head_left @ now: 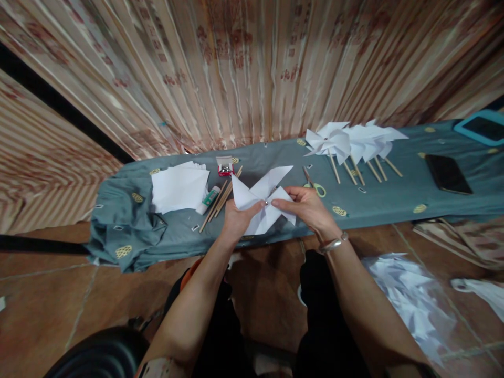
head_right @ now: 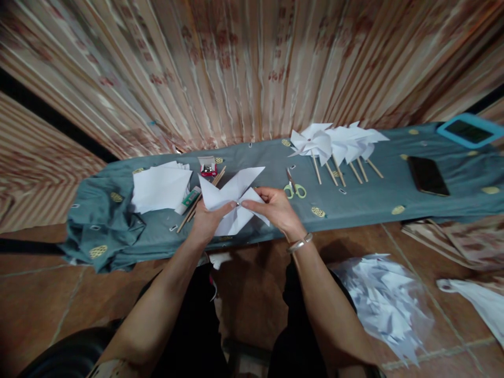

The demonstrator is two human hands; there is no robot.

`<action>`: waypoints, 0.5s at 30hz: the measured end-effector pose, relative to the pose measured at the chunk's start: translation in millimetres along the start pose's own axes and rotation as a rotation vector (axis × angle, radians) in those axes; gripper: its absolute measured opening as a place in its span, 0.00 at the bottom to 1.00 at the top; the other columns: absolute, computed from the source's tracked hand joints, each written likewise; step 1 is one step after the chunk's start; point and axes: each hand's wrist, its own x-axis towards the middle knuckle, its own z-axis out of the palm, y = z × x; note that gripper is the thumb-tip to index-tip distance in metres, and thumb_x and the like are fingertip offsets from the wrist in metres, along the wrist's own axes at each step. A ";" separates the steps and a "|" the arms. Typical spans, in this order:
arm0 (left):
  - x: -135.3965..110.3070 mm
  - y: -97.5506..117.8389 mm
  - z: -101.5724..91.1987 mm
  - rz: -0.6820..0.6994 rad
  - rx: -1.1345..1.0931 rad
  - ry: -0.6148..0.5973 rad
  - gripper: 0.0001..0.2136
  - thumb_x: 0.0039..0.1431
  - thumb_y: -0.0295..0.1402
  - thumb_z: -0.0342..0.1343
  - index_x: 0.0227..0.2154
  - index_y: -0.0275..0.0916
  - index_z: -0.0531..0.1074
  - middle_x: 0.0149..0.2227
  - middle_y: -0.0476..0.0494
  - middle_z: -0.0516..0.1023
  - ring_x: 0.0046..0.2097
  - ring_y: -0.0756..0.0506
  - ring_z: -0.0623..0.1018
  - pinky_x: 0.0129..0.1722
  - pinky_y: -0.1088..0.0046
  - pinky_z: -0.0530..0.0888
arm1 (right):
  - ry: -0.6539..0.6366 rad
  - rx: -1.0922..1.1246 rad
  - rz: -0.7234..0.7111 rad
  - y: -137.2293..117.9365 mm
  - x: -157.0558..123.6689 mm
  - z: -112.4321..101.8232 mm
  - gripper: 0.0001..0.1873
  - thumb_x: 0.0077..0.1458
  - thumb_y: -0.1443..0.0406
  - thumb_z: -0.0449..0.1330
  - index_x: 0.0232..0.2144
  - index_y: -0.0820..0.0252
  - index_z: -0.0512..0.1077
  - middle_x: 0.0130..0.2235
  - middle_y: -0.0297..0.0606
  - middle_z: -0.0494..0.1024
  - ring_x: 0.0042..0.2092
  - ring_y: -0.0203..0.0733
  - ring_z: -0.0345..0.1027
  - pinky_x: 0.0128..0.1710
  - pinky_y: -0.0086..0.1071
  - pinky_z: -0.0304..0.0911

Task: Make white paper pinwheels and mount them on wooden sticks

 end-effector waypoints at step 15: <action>3.6 -12.8 -0.7 0.034 0.070 -0.003 0.11 0.36 0.35 0.69 0.24 0.36 0.78 0.26 0.44 0.81 0.26 0.46 0.77 0.27 0.71 0.75 | -0.013 -0.007 0.034 17.1 5.2 3.2 0.22 0.32 0.55 0.73 0.28 0.63 0.77 0.25 0.31 0.77 0.25 0.33 0.64 0.26 0.28 0.61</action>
